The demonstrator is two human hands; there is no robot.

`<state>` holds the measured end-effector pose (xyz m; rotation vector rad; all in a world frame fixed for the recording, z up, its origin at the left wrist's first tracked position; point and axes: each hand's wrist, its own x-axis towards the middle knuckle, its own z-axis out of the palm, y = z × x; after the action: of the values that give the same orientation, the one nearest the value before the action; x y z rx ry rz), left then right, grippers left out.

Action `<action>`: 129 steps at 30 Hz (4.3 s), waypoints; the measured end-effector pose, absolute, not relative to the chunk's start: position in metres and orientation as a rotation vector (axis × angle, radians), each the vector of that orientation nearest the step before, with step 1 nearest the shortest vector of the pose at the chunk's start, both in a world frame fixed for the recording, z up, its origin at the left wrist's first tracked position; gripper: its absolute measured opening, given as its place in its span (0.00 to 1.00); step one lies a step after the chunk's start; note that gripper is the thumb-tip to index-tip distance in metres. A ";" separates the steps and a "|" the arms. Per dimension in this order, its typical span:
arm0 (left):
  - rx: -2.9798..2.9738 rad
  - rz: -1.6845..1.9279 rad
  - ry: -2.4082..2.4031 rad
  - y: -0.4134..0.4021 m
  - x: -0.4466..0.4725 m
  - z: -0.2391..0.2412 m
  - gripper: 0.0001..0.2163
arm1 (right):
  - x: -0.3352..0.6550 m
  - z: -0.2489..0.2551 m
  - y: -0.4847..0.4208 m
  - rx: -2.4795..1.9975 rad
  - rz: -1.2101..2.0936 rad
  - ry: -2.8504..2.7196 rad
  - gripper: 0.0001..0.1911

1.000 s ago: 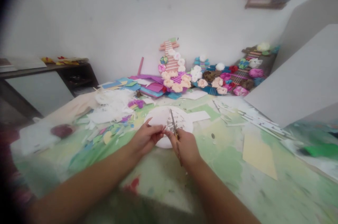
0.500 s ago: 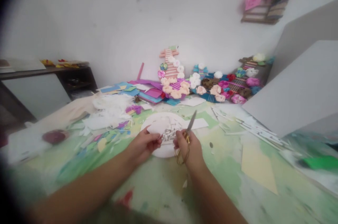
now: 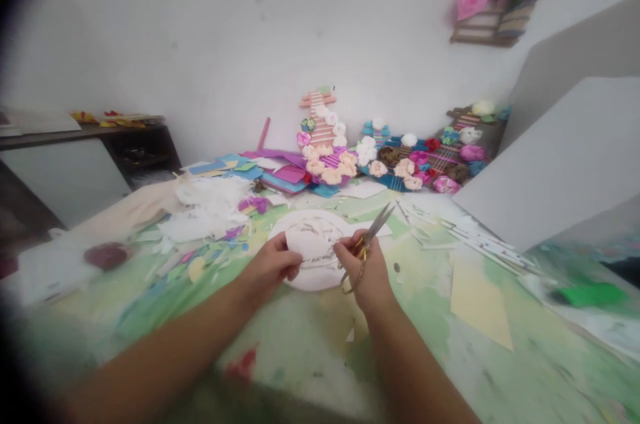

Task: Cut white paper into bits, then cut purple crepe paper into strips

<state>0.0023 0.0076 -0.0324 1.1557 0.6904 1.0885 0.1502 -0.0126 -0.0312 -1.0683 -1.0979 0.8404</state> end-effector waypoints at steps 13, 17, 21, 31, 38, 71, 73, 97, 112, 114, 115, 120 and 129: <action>0.964 1.434 0.856 0.035 -0.020 -0.028 0.05 | 0.165 -0.008 0.048 -1.647 0.393 -1.682 0.13; 0.933 1.476 0.936 0.040 -0.018 -0.034 0.05 | 0.151 -0.005 0.073 -1.739 0.304 -1.763 0.12; 0.896 1.490 0.970 0.043 -0.020 -0.035 0.04 | 0.148 -0.005 0.081 -1.826 0.265 -1.759 0.14; 0.939 1.388 0.848 0.036 -0.012 -0.032 0.08 | 0.152 -0.001 0.018 -1.871 0.342 -1.821 0.23; 0.948 1.398 0.737 0.029 -0.009 -0.032 0.10 | 0.140 -0.021 -0.011 -1.852 0.534 -1.678 0.24; 0.886 1.176 0.603 0.012 0.003 -0.031 0.12 | 0.128 -0.037 -0.015 -1.780 0.169 -1.897 0.20; 0.860 1.189 0.595 0.014 0.003 -0.034 0.11 | 0.129 -0.040 -0.013 -1.818 0.185 -1.880 0.21; 1.193 1.035 0.758 0.007 0.003 -0.031 0.07 | 0.141 -0.041 -0.007 -1.213 1.000 -1.130 0.18; 1.093 1.215 0.775 0.016 -0.011 -0.025 0.05 | 0.167 -0.035 0.008 -1.435 0.602 -1.284 0.16; 1.087 1.239 0.835 0.018 -0.012 -0.023 0.07 | 0.170 -0.030 0.020 -1.525 0.537 -1.397 0.16; 1.104 1.235 0.874 0.019 -0.011 -0.023 0.08 | 0.170 -0.027 0.028 -1.569 0.505 -1.456 0.16; 1.224 1.241 1.040 0.025 -0.010 -0.031 0.12 | 0.158 -0.020 0.071 -1.723 0.343 -1.715 0.17; 1.298 1.271 1.115 0.032 -0.015 -0.037 0.09 | 0.154 -0.011 0.097 -1.804 0.199 -2.037 0.18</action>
<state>-0.0145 0.0318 -0.0369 1.2978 1.1146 1.2711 0.1544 0.0972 -0.0110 -1.8043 -2.0368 0.1987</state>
